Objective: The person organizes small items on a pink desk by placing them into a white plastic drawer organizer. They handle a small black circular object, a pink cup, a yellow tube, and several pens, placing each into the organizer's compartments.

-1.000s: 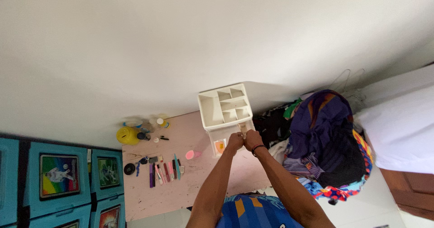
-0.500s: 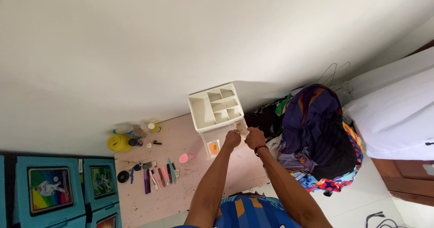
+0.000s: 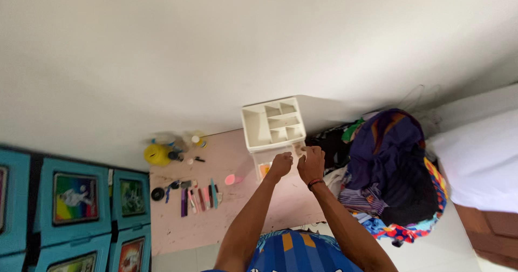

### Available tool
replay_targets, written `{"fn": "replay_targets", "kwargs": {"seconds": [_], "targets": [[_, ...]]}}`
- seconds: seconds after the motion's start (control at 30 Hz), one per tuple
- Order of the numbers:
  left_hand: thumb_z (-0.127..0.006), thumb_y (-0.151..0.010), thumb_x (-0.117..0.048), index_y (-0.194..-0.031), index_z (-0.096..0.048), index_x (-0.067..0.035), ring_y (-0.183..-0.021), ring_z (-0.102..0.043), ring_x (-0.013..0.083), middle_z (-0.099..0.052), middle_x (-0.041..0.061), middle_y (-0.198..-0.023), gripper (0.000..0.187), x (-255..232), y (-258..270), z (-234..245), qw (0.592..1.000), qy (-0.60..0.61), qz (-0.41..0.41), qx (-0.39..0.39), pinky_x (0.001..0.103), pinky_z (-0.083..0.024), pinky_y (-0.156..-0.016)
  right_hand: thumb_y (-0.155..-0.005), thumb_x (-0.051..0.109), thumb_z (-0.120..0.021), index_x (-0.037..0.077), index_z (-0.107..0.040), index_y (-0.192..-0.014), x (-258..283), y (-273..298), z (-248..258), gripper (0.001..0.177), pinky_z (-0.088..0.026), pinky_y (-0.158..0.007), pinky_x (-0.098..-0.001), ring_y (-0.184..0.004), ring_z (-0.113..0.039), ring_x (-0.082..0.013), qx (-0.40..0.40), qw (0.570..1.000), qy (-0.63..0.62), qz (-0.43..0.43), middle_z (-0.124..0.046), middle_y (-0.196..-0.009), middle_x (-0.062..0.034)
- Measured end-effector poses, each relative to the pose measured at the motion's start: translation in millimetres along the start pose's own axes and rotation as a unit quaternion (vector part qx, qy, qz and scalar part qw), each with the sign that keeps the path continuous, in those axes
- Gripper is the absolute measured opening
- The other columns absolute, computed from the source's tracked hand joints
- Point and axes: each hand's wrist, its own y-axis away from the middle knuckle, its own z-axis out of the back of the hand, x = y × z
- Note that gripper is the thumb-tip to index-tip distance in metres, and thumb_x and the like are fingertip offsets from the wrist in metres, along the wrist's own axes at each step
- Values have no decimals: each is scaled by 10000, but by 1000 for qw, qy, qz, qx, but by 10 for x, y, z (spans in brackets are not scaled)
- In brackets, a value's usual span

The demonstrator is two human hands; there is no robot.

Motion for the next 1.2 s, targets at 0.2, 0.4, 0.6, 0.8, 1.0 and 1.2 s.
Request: {"fn": "replay_targets", "kwargs": {"seconds": [0.2,0.4,0.6,0.8,1.0,1.2], "targets": [[-498,-986,-79,-1406,-567,13,-1088,-688,184,-696,98,-1236,436,-145,836,649,967,242,75,15,333,-531,-894,-861,6,-644,60,-684,-1042,598,170,4,193,-503,-911,-453,-1064,-573,-345,26,984,-115,132,-642,-1077,-131],[-510,-1026,-121,-1396,-579,5,-1102,-676,169,-709,94,-1220,397,-118,1446,1227,932,335,108,-89,294,-552,-937,-891,-10,-640,41,-680,-1044,1332,314,-192,166,-551,-803,-423,-978,-640,-331,146,958,-187,161,-679,-1035,-123],[-502,-1016,-117,-1364,-599,-15,-1061,-680,161,-720,58,-1175,376,504,1871,1577,885,413,109,-188,311,-535,-910,-961,36,-595,36,-683,-1160,1853,560,-639,218,-614,-745,-357,-885,-748,-278,258,915,-268,155,-745,-1048,-153],[-557,-1010,-110,-1344,-615,-51,-1000,-678,151,-700,24,-1115,344,1379,2235,1882,832,471,121,-265,294,-533,-865,-911,37,-575,44,-676,-1241,2161,814,-1137,345,-612,-776,-348,-841,-754,-224,339,894,-260,134,-772,-993,-132],[-598,-1002,-122,-1363,-635,-68,-972,-667,146,-715,38,-1115,368,1871,2661,2238,802,476,168,-319,275,-552,-846,-926,51,-539,57,-624,-1330,2503,995,-1447,412,-604,-766,-365,-831,-719,-217,437,872,-201,89,-751,-961,-108],[-618,-974,-150,-1350,-638,-85,-978,-700,149,-737,48,-1150,382,2297,3021,2498,790,472,210,-332,282,-547,-832,-906,85,-546,54,-663,-1319,2671,1223,-1768,431,-594,-773,-387,-803,-739,-243,444,878,-157,87,-768,-920,-133]]}}
